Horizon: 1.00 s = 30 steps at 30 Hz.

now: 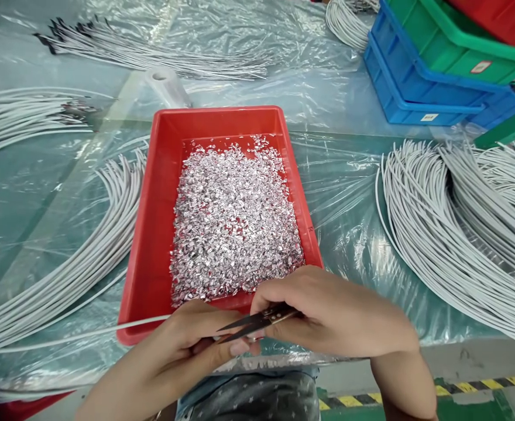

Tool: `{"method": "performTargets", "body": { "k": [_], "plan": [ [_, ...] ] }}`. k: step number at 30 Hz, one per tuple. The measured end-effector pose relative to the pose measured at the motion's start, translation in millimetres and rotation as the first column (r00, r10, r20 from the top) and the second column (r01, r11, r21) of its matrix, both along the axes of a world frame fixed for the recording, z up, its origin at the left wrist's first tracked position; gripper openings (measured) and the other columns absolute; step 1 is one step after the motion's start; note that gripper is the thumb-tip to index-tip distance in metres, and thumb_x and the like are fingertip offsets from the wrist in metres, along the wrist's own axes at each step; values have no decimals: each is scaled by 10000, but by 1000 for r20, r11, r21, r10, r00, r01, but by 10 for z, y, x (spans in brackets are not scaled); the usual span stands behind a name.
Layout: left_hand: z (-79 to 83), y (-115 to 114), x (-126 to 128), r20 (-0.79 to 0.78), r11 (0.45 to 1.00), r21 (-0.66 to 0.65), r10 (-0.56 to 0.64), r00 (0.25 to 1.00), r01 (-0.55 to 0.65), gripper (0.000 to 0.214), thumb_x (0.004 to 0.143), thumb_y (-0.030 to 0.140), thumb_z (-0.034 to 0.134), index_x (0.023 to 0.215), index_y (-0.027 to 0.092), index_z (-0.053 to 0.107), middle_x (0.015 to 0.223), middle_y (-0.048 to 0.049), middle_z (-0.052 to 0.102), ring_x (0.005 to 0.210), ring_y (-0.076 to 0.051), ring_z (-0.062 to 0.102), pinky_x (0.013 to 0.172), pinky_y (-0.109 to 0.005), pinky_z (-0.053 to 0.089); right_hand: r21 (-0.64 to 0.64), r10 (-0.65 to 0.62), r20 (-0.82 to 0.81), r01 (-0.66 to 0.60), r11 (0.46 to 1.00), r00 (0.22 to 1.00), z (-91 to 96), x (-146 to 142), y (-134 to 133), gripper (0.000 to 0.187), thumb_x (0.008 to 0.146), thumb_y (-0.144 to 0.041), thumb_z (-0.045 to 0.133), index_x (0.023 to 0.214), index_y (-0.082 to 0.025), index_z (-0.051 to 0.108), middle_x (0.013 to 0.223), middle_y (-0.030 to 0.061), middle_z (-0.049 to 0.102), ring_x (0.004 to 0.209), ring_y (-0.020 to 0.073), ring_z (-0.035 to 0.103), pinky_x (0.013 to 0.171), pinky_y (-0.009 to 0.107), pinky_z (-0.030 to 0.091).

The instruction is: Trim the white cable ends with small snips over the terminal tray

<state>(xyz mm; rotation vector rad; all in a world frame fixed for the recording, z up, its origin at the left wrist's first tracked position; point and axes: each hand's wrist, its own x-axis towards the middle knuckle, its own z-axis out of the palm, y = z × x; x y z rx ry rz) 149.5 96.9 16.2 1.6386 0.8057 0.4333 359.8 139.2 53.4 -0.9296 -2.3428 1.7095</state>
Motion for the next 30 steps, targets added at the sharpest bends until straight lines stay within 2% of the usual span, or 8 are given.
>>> {"method": "performTargets", "body": {
  "k": [3,6,12,14,21,30],
  "plan": [
    [-14,-5,1,12,1000,-9,14,1000,-13,238,919,280,476,816,143,641,561,40,503,464,-65,341,434,-189,252,-8,-11,-27,11,1000,1000,-9,-9,0,106,897,-111,493,825,-190,497,659,-76,476,546,48,402,496,186,284],
    [-9,-3,-1,25,1000,-8,26,999,-26,252,915,284,484,777,136,633,550,43,467,474,-68,325,436,-188,254,-17,-15,-48,14,1000,999,-3,-11,-10,129,892,-83,486,821,-190,488,658,-81,470,544,42,392,497,178,279],
    [21,8,1,57,999,2,45,997,-45,280,910,273,494,698,129,607,524,57,368,479,-67,295,433,-191,240,-18,-42,-71,40,999,997,10,-20,-36,113,932,-177,473,819,-185,480,649,-78,446,538,46,377,485,184,267],
    [22,7,2,67,999,5,46,997,-46,277,908,271,497,706,127,618,517,54,392,472,-67,314,433,-191,249,-20,-45,-75,44,999,996,7,-26,-34,116,933,-182,471,818,-185,479,644,-79,437,534,46,373,486,185,266],
    [10,-7,-6,46,994,56,86,995,-89,253,896,284,513,774,152,689,577,-11,620,486,-97,494,443,-181,344,-25,-67,-77,65,998,995,6,-41,-41,117,917,-151,483,809,-193,469,641,-79,440,536,50,379,494,182,269],
    [11,-18,-2,43,989,51,135,990,-137,204,866,272,560,785,173,719,591,-38,669,505,-124,564,453,-195,393,-1,-87,-58,87,996,995,1,-61,-58,129,905,-129,492,797,-196,470,629,-82,445,529,49,386,488,181,266]
  ]
}}
